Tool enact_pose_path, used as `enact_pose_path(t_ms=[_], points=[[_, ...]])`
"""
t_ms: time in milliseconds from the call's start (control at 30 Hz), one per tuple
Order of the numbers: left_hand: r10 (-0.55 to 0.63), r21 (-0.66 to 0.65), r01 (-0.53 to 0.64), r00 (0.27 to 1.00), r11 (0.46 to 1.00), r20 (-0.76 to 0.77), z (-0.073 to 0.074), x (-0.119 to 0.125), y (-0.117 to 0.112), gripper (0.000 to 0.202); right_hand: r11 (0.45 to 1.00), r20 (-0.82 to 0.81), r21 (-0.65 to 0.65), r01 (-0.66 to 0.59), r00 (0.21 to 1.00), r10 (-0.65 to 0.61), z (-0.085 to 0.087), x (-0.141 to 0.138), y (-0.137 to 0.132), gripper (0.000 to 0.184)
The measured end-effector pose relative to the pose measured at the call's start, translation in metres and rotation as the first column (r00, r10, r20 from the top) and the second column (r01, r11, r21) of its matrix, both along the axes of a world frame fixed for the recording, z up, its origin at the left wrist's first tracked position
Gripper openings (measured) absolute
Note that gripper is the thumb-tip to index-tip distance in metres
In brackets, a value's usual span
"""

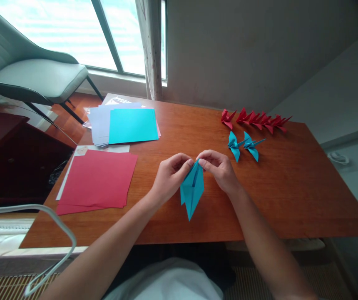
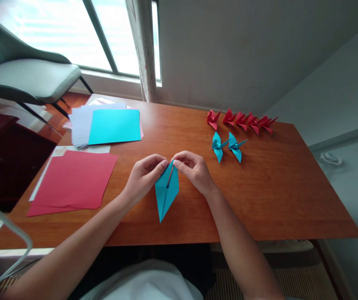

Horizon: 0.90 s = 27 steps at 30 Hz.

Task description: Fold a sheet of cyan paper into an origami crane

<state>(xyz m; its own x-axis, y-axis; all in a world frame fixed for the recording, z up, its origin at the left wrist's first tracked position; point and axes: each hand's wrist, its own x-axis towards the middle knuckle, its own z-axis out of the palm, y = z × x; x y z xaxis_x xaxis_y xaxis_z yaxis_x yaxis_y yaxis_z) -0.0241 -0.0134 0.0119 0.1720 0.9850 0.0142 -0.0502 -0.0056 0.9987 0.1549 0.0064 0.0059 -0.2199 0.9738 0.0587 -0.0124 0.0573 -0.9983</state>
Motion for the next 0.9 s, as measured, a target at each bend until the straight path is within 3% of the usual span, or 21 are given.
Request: enact_pose_path(t_ms=[333,900], points=[[-0.068,-0.102,0.072,0.997,0.992,0.041,0.0027,-0.0050,0.0044,0.036,0.997,0.036,-0.017,-0.069,0.997,0.070,0.0014,-0.0018,-0.0019,0.017],[-0.109,-0.146,0.116,0.992,0.982,0.056,0.0065,-0.0070,0.0057,0.037,0.990,0.019,-0.035,-0.139,0.990,0.140,0.0001,0.0016,-0.0020,0.021]])
